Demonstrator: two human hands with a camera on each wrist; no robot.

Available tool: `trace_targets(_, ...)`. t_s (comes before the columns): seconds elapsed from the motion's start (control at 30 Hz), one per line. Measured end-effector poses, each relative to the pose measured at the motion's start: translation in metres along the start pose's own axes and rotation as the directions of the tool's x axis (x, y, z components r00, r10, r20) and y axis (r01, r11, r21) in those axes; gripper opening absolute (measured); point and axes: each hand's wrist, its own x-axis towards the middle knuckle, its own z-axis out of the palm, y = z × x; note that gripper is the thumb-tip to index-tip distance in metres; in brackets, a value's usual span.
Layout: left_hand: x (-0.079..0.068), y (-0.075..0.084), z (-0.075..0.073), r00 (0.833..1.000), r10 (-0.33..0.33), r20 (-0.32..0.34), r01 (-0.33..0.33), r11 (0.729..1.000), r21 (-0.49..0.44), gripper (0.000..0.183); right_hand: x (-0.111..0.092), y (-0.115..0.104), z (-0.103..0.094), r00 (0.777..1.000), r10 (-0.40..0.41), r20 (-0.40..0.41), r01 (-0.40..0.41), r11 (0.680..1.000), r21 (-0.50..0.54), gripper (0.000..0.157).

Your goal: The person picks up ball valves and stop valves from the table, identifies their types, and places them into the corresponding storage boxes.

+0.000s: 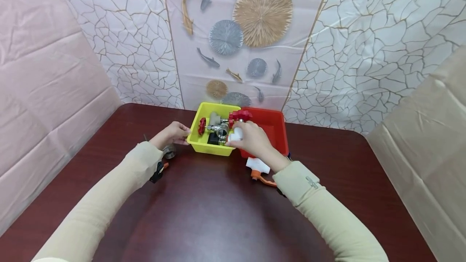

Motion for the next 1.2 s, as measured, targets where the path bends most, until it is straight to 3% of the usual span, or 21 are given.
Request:
trace_targets(0.43,0.004,-0.001,0.003,1.000,-0.014,0.018,0.014,1.000,0.002,0.031,0.033,-0.005,0.019,0.998,0.064,0.021,-0.065,0.996,0.063,0.056)
trace_targets(0.93,0.005,0.001,-0.002,0.999,-0.035,0.030,0.036,0.999,-0.010,0.033,0.071,-0.013,0.035,0.989,0.140,0.042,-0.142,0.989,0.043,0.061)
trace_targets(1.07,0.020,-0.005,-0.001,0.999,-0.035,0.028,0.035,0.999,-0.007,0.029,0.077,-0.016,0.042,0.986,0.159,0.056,-0.163,0.984,0.076,0.060)
trace_targets(1.1,0.035,-0.014,-0.004,0.998,-0.005,0.056,0.007,0.999,-0.038,0.026,0.079,-0.016,0.044,0.985,0.163,0.058,-0.167,0.983,0.081,0.059)
trace_targets(1.2,0.052,-0.022,-0.004,0.997,0.011,0.073,-0.007,0.998,-0.064,0.024,0.082,-0.018,0.049,0.983,0.170,0.062,-0.175,0.981,0.084,0.057)
